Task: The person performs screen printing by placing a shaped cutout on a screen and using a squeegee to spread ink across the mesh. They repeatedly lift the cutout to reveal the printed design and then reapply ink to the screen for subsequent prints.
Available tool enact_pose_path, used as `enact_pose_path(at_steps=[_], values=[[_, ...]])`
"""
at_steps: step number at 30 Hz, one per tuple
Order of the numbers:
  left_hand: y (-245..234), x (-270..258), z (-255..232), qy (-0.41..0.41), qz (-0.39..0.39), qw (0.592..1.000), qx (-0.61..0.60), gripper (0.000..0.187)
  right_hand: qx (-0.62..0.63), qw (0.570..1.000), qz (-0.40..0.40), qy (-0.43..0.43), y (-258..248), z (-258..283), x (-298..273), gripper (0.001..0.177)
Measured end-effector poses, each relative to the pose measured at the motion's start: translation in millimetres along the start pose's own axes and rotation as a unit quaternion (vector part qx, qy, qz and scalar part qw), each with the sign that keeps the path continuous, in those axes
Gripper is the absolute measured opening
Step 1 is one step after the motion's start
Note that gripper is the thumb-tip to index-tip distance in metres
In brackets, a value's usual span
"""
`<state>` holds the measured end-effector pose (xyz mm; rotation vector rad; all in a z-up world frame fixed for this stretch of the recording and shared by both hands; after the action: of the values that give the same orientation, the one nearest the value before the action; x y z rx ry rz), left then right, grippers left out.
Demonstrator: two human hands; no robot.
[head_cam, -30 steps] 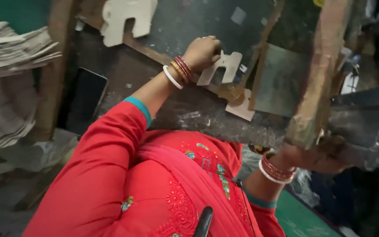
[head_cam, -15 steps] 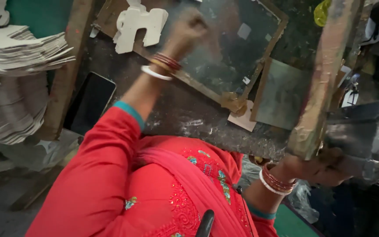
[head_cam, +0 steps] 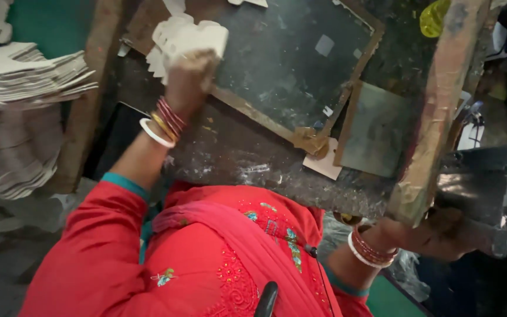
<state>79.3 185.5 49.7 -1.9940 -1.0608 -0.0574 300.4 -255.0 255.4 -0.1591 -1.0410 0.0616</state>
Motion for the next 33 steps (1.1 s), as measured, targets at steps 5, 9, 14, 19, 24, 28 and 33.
enact_pose_path(at_steps=[5,9,14,19,24,28,33], values=[[29,-11,-18,-0.016,-0.002,1.000,-0.003,0.014,-0.046,0.998,-0.028,0.013,-25,-27,-17,0.035],[28,-11,-42,0.012,-0.025,0.999,-0.043,0.018,-0.086,0.994,-0.058,0.019,-42,-47,-29,0.031],[137,-41,-107,0.136,0.147,0.979,-0.025,0.023,-0.107,0.990,-0.086,0.033,-52,-50,-31,0.031],[197,-14,-145,0.182,0.157,0.966,-0.094,0.042,-0.201,0.977,-0.075,0.006,-70,-57,-32,0.035],[238,-22,-162,0.224,0.231,0.942,-0.091,0.030,-0.362,0.924,-0.052,-0.114,-79,-61,-46,0.045],[234,-36,-161,0.261,0.266,0.926,-0.068,0.028,-0.252,0.963,-0.094,0.018,-84,-69,-43,0.044],[223,-28,-162,0.239,0.258,0.928,-0.127,0.029,-0.522,0.808,-0.059,-0.269,-45,-24,-55,0.048]])
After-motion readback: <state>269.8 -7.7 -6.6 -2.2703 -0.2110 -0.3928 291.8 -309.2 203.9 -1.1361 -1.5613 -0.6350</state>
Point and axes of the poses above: each hand's wrist, its own x-axis towards the middle knuckle, its own y-axis out of the palm, z = x × y, the point moved 10 cm from there along x, towards the middle knuckle, and after that the axes turned 6 degrees about -x, right-handed, at the moved point
